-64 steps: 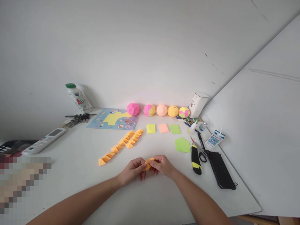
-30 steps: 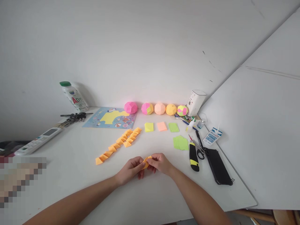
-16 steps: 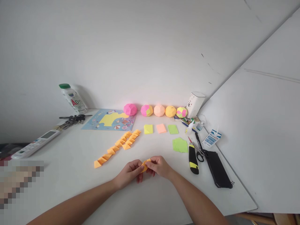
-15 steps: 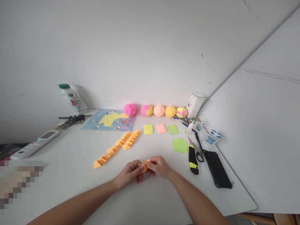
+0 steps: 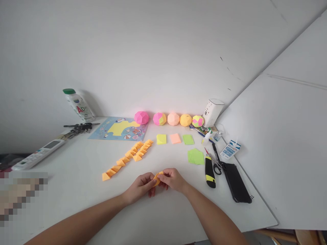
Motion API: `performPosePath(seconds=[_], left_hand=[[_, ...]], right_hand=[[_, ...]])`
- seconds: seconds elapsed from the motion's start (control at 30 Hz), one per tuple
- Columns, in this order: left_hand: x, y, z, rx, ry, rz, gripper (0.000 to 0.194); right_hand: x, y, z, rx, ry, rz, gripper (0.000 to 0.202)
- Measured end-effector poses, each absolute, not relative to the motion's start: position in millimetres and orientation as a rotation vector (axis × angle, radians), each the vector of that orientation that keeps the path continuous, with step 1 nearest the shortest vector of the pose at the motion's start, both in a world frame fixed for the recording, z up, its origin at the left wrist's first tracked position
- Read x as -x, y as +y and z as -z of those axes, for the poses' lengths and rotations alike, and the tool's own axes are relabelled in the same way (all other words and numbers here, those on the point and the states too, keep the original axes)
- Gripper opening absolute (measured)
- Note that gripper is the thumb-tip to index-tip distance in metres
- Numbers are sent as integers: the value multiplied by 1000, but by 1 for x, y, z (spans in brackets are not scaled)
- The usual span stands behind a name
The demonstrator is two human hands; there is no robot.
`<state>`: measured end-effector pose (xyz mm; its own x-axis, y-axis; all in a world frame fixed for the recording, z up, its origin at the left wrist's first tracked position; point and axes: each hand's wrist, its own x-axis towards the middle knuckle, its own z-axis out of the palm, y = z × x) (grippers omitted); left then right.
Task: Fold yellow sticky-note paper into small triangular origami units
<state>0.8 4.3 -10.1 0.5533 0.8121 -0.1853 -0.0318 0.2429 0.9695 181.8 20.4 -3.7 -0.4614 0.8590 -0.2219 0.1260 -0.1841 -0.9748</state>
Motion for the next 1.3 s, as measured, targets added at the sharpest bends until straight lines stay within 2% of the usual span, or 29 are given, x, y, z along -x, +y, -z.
performPosePath(seconds=[1.3], left_hand=[[-1, 3, 6, -1186, 826, -656, 34]], right_hand=[[-181, 20, 4, 1163, -1541, -1691, 35]])
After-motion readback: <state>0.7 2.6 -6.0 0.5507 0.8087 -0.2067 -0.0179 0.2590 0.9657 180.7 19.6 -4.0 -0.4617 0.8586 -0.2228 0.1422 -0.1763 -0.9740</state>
